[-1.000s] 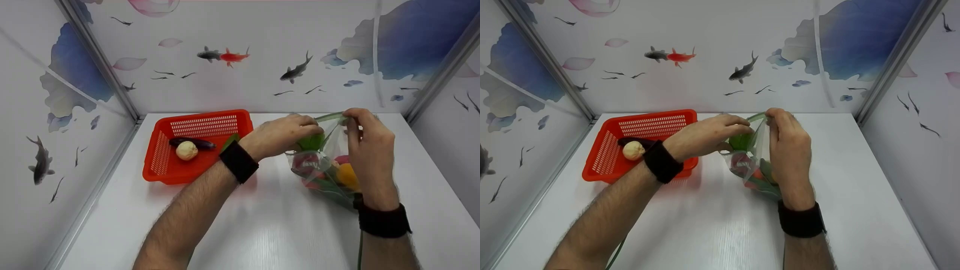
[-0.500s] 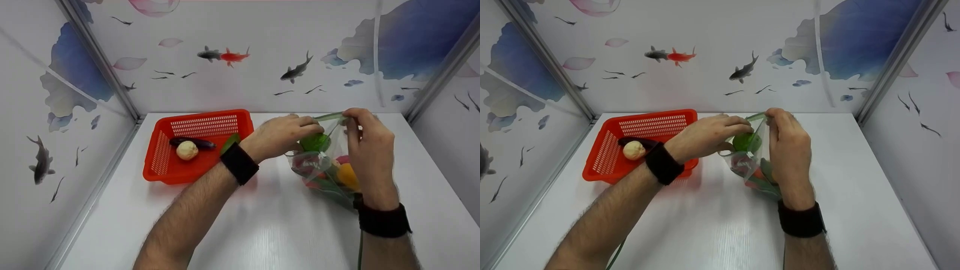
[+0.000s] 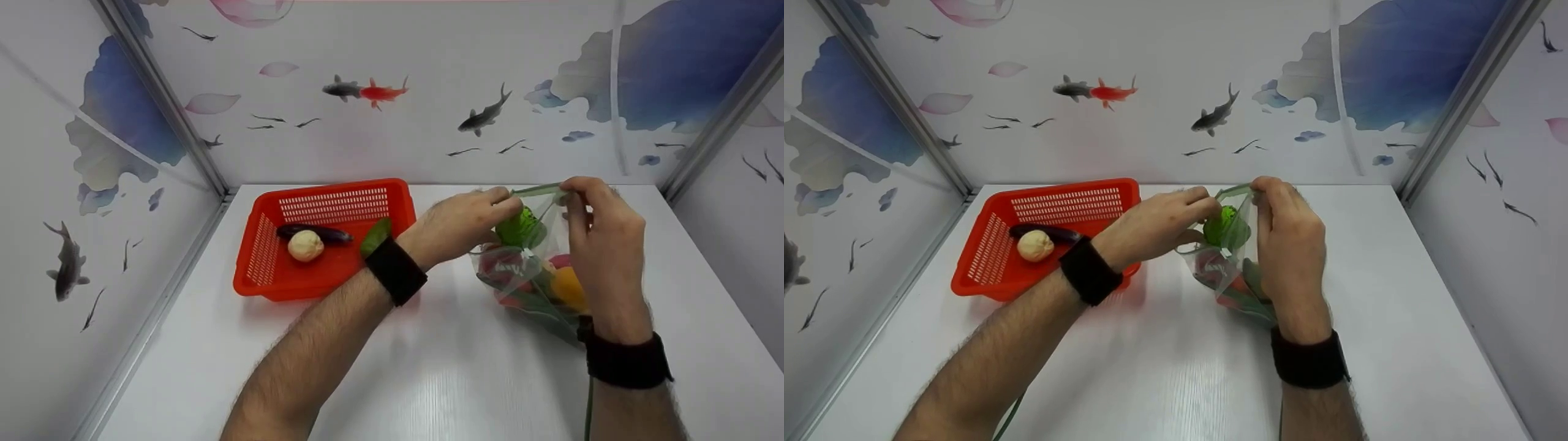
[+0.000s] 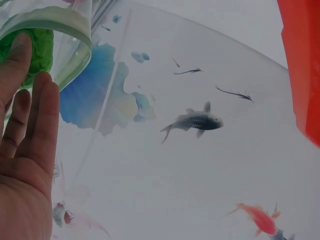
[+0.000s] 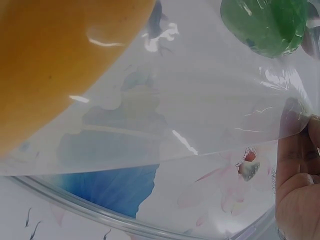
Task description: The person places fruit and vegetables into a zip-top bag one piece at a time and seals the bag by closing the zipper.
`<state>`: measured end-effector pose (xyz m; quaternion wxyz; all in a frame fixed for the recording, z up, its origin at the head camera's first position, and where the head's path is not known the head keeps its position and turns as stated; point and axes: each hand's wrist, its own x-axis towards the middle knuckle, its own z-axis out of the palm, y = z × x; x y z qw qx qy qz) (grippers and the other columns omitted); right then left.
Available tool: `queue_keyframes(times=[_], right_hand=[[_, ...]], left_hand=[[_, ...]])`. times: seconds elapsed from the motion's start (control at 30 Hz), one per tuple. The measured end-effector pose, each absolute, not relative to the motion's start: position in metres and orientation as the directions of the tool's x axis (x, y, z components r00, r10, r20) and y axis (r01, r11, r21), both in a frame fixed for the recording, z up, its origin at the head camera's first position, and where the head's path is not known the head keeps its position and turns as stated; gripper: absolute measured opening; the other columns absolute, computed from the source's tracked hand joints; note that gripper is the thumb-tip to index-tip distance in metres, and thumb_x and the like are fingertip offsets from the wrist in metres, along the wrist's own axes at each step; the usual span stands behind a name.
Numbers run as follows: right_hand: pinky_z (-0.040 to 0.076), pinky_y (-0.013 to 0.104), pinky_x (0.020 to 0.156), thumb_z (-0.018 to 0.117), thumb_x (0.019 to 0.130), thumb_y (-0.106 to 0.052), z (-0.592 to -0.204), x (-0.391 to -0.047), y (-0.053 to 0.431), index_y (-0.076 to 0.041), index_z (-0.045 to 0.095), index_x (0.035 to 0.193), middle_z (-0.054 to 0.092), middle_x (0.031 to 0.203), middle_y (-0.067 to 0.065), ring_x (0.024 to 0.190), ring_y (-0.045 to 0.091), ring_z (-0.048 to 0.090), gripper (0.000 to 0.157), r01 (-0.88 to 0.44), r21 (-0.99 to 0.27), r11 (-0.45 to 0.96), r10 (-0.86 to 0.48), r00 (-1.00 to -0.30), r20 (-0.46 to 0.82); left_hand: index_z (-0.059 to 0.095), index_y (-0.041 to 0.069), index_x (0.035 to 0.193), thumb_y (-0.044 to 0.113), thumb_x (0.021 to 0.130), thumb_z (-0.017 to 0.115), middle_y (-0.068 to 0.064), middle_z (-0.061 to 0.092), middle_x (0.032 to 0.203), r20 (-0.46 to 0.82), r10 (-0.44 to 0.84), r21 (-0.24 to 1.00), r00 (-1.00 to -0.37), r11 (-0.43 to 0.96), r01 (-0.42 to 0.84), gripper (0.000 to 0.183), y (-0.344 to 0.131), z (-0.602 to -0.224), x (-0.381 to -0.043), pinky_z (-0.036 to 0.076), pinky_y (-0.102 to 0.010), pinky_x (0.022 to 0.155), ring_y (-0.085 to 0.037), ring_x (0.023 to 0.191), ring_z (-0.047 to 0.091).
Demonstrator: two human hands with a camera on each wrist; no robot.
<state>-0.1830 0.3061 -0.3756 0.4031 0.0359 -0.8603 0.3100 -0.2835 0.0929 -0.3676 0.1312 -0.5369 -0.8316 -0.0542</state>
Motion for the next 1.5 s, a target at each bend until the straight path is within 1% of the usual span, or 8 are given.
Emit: queue_keyframes(times=[0.33, 0.67, 0.87, 1.07, 1.23, 1.3, 1.37, 1.5], right_hand=[[0.035, -0.011, 0.096, 0.065, 0.120, -0.006, -0.375, -0.183, 0.306, 0.004, 0.076, 0.131, 0.083, 0.121, 0.026, 0.101, 0.042, 0.081, 0.019, -0.302, -0.521, 0.798, 0.201, -0.682, 0.703], [0.036, -0.011, 0.095, 0.065, 0.119, -0.004, -0.377, -0.183, 0.306, 0.004, 0.076, 0.130, 0.084, 0.120, 0.025, 0.098, 0.036, 0.078, 0.018, -0.309, -0.516, 0.799, 0.196, -0.676, 0.710], [0.038, -0.011, 0.094, 0.065, 0.119, -0.003, -0.377, -0.183, 0.306, 0.005, 0.076, 0.129, 0.084, 0.118, 0.025, 0.099, 0.038, 0.080, 0.017, -0.319, -0.525, 0.789, 0.203, -0.670, 0.714], [0.039, -0.010, 0.095, 0.064, 0.120, -0.003, -0.376, -0.184, 0.305, 0.005, 0.076, 0.128, 0.084, 0.118, 0.024, 0.097, 0.036, 0.080, 0.017, -0.331, -0.522, 0.786, 0.197, -0.667, 0.719], [0.039, -0.010, 0.095, 0.064, 0.120, -0.005, -0.376, -0.184, 0.305, 0.004, 0.077, 0.128, 0.084, 0.118, 0.023, 0.096, 0.035, 0.079, 0.018, -0.330, -0.519, 0.789, 0.195, -0.666, 0.720], [0.039, -0.010, 0.095, 0.064, 0.120, -0.006, -0.376, -0.184, 0.306, 0.004, 0.077, 0.129, 0.084, 0.119, 0.023, 0.097, 0.036, 0.079, 0.018, -0.329, -0.522, 0.787, 0.196, -0.669, 0.717], [0.038, -0.011, 0.095, 0.064, 0.120, -0.005, -0.376, -0.184, 0.306, 0.004, 0.076, 0.129, 0.084, 0.120, 0.024, 0.099, 0.037, 0.079, 0.018, -0.327, -0.524, 0.786, 0.196, -0.672, 0.714], [0.038, -0.011, 0.095, 0.064, 0.120, -0.005, -0.376, -0.184, 0.306, 0.004, 0.076, 0.130, 0.084, 0.120, 0.024, 0.100, 0.038, 0.080, 0.018, -0.323, -0.529, 0.785, 0.199, -0.677, 0.708]], left_hand=[[0.073, 0.017, 0.143, 0.027, 0.113, 0.082, -0.003, 0.079, 0.134, 0.265, 0.909, -0.039, -0.323, 0.345, 0.938, 0.033, 0.092, -0.374, -0.282, 0.066, -0.023, 0.108, -0.016, 0.118, 0.080], [0.081, 0.021, 0.138, 0.029, 0.114, 0.080, 0.000, 0.084, 0.127, 0.254, 0.907, -0.034, -0.335, 0.355, 0.934, 0.025, 0.093, -0.375, -0.281, 0.067, -0.024, 0.101, -0.016, 0.115, 0.081], [0.082, 0.018, 0.137, 0.025, 0.115, 0.080, -0.003, 0.084, 0.129, 0.273, 0.895, 0.025, -0.353, 0.360, 0.933, 0.024, 0.081, -0.372, -0.287, 0.069, -0.029, 0.101, -0.018, 0.117, 0.081], [0.080, 0.016, 0.138, 0.025, 0.118, 0.075, -0.005, 0.083, 0.130, 0.289, 0.831, 0.070, -0.475, 0.477, 0.876, 0.023, 0.052, -0.367, -0.302, 0.070, -0.037, 0.095, -0.023, 0.113, 0.080], [0.078, 0.019, 0.145, 0.036, 0.118, 0.074, -0.005, 0.082, 0.133, 0.238, 0.741, 0.042, -0.628, 0.638, 0.769, 0.032, 0.021, -0.368, -0.317, 0.070, -0.043, 0.090, -0.028, 0.109, 0.078], [0.076, 0.020, 0.149, 0.039, 0.117, 0.074, -0.006, 0.081, 0.136, 0.180, 0.698, 0.035, -0.693, 0.700, 0.714, 0.037, 0.008, -0.369, -0.323, 0.071, -0.044, 0.094, -0.029, 0.112, 0.077], [0.074, 0.021, 0.154, 0.040, 0.117, 0.074, -0.007, 0.080, 0.143, 0.104, 0.657, 0.038, -0.747, 0.748, 0.663, 0.042, -0.004, -0.372, -0.329, 0.070, -0.045, 0.104, -0.029, 0.118, 0.076], [0.066, 0.019, 0.166, 0.043, 0.117, 0.074, -0.011, 0.074, 0.156, -0.050, 0.579, 0.052, -0.814, 0.815, 0.577, 0.055, -0.028, -0.379, -0.339, 0.065, -0.050, 0.121, -0.031, 0.132, 0.074]])
